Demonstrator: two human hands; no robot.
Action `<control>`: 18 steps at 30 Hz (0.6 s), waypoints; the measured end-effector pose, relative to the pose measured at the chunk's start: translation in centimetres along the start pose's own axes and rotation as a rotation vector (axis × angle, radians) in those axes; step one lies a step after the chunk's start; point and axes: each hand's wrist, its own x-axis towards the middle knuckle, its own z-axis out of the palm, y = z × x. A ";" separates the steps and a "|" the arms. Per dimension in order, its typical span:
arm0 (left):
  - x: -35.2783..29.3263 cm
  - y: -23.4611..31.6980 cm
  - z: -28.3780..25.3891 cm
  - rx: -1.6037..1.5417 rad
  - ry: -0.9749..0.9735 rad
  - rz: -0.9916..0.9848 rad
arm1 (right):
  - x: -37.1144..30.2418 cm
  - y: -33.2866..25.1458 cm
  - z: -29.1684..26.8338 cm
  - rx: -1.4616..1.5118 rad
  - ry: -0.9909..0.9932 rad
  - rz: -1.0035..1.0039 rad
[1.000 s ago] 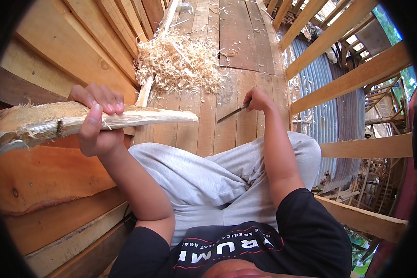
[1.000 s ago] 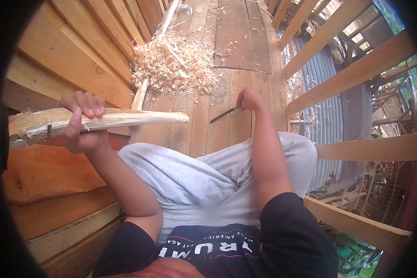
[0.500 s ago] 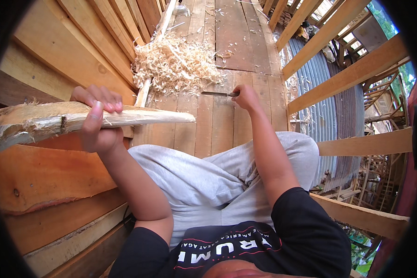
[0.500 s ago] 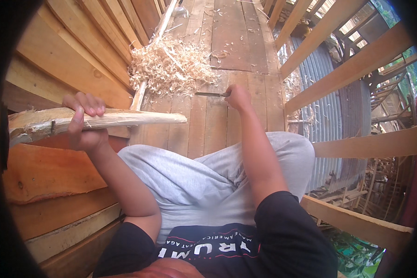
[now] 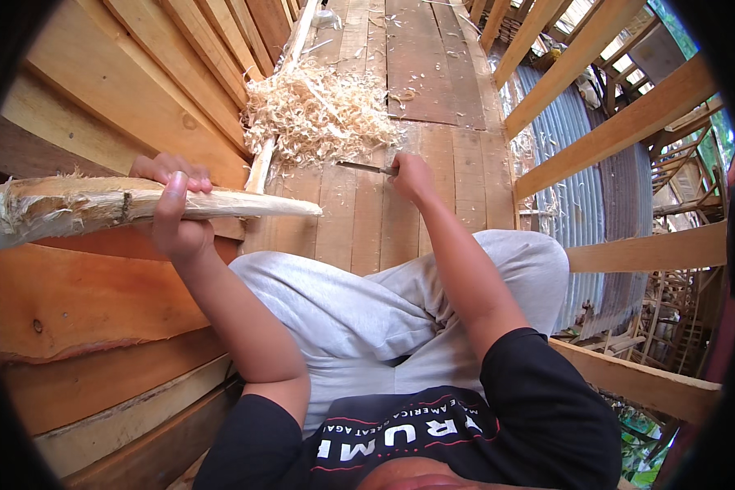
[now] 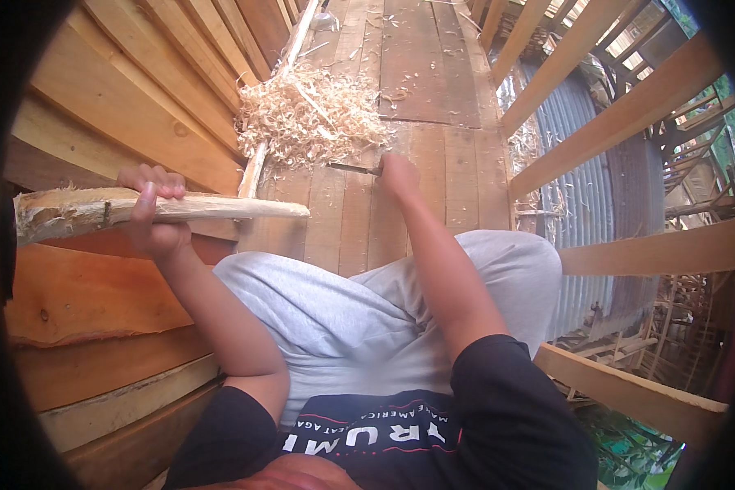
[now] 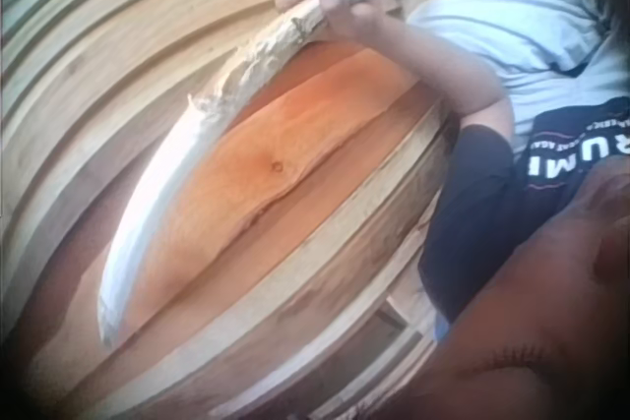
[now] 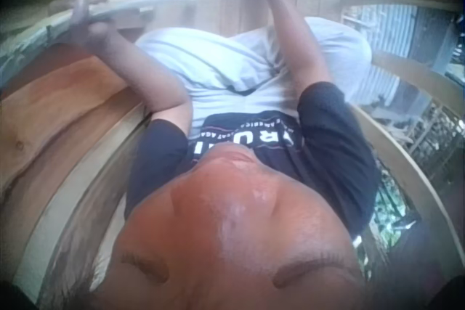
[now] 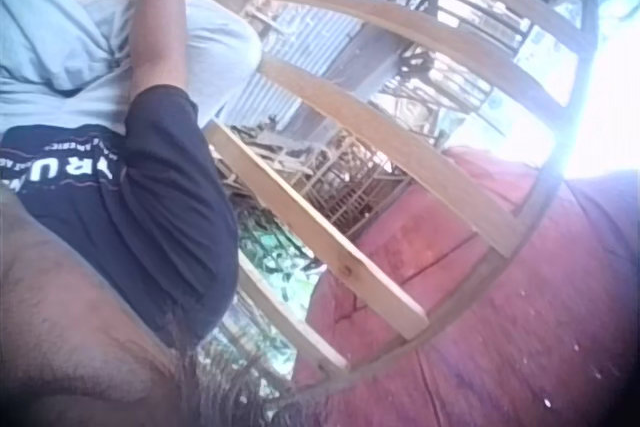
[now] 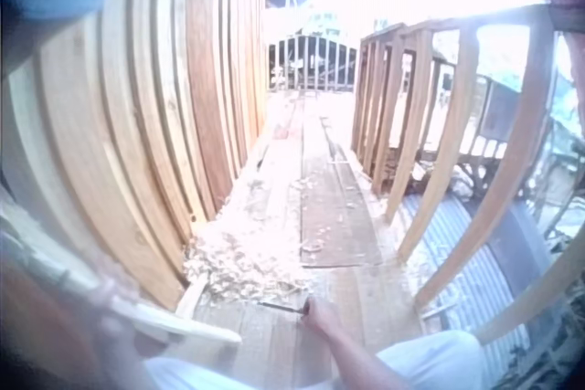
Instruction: The person carves a long piece of wood using a knife, removing bark and shaping the surface. Wood shavings accumulate on the floor as the person continues to shave and smooth the wood.
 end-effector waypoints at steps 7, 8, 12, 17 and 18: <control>0.3 0.8 -1.3 -0.104 -0.011 -0.006 | 0.6 1.9 -1.3 0.162 -0.469 -0.214; 0.5 0.6 -1.2 -0.104 -0.031 -0.006 | 0.6 2.2 -1.1 0.148 -0.444 -0.201; 0.3 0.2 -0.8 -0.126 -0.045 -0.008 | 0.8 1.6 -0.4 0.079 -0.154 -0.087; 0.2 -0.1 -0.7 -0.121 -0.059 -0.013 | 0.4 1.4 -1.5 -0.010 -0.419 -0.129; 0.3 -0.4 -0.5 -0.116 -0.054 -0.014 | 0.2 1.5 -1.2 -0.035 -0.301 -0.117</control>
